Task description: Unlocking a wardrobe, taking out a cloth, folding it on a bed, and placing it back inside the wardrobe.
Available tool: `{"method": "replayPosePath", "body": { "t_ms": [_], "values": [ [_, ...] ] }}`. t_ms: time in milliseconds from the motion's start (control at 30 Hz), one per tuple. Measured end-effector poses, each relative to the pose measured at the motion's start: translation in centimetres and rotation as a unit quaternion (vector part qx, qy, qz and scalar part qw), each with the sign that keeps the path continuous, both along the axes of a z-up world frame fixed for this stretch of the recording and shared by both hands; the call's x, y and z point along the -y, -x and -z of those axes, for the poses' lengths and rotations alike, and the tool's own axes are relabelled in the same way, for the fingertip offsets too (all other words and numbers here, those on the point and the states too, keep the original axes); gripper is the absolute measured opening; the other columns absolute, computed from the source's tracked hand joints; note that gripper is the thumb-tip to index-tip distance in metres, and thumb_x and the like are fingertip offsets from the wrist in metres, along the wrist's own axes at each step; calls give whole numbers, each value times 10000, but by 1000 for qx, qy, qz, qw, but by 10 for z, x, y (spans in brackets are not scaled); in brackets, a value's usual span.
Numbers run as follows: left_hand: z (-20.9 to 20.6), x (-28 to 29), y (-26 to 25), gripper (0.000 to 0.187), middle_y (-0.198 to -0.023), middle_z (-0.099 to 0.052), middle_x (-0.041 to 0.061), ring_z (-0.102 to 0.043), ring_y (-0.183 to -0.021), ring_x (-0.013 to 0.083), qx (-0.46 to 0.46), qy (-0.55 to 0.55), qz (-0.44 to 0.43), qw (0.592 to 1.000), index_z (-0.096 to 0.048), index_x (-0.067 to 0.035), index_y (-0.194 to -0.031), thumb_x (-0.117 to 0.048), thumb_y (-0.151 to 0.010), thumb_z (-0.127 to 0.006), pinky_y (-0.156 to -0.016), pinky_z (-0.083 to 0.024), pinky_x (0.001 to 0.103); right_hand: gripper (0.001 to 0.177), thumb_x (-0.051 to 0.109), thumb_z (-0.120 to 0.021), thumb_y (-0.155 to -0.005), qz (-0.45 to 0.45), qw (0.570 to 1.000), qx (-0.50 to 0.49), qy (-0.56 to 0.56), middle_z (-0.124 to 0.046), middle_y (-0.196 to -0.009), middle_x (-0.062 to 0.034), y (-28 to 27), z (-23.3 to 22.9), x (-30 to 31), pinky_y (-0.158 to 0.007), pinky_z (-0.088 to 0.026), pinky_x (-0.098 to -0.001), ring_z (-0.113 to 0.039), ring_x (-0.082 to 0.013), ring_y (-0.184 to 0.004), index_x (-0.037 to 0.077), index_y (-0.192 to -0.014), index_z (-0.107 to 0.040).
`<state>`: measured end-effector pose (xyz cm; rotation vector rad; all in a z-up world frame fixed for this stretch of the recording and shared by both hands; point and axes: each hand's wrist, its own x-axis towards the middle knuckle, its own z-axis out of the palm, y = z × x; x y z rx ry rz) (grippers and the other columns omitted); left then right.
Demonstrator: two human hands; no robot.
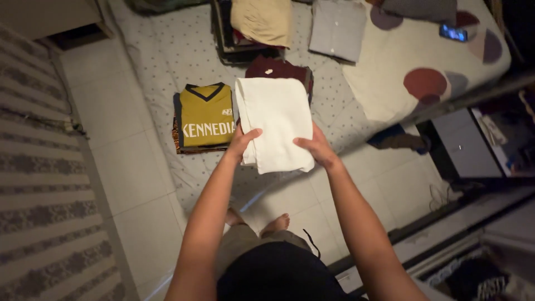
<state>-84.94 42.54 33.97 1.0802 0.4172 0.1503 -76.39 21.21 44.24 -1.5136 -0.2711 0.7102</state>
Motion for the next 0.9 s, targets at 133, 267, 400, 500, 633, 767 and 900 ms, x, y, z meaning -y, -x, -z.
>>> {"method": "replayPosePath", "body": {
  "t_ms": [133,267,400,500,633,767,900],
  "values": [
    [29,2,6,965,-1487,-501,236,-478,-1369,350,35,-52,-3,998,-393,-60,-1529,-118,-747,-955,-1141,-389,580,826,111,-845,-723,-54,998,42,10,-555,-1416,-227,2,1,-8,-1100,-398,-561,-484,-391,-1343,63,-1474,-506],
    [34,-2,10,974,-1442,-541,252,-505,-1335,368,23,-82,13,996,-422,-22,-1494,-124,-701,-979,-1116,-424,584,906,111,-851,-748,-68,994,68,60,-506,-1474,-296,-9,18,-15,-1125,-374,-628,-431,-487,-1400,56,-1542,-419],
    [37,-21,-10,907,-1409,-555,299,-511,-1349,454,-19,-127,52,990,-444,-27,-1470,-225,-748,-955,-1120,-432,586,829,220,-854,-801,17,996,10,82,-568,-1443,-259,-2,3,-33,-1107,-428,-582,-509,-425,-1375,74,-1523,-473],
    [57,-33,-38,889,-1406,-555,320,-499,-1356,465,-51,-137,110,983,-447,9,-1455,-215,-749,-940,-1136,-430,585,844,260,-876,-797,56,992,3,112,-568,-1438,-257,-14,38,-32,-1098,-427,-593,-497,-419,-1378,60,-1516,-482],
    [44,-49,-84,898,-1428,-558,289,-521,-1352,439,-52,-157,186,969,-444,-27,-1466,-210,-747,-950,-1139,-446,564,862,236,-880,-782,83,984,27,154,-554,-1425,-305,-52,61,-40,-1091,-438,-615,-492,-493,-1362,25,-1508,-463],
    [35,-69,-141,974,-1452,-508,334,-466,-1385,482,-38,-173,210,961,-407,20,-1469,-229,-707,-959,-1166,-408,601,993,263,-881,-758,122,970,84,191,-431,-1531,-309,-87,36,-60,-1179,-365,-597,-390,-483,-1435,31,-1566,-353],
    [2,-75,-180,990,-1525,-410,350,-360,-1453,510,-13,-93,167,981,-335,24,-1506,-240,-754,-922,-1201,-344,621,1164,175,-884,-769,213,971,69,83,-161,-1686,-280,-110,39,-75,-1279,-212,-581,-176,-503,-1535,82,-1644,-123]
  ]
}}
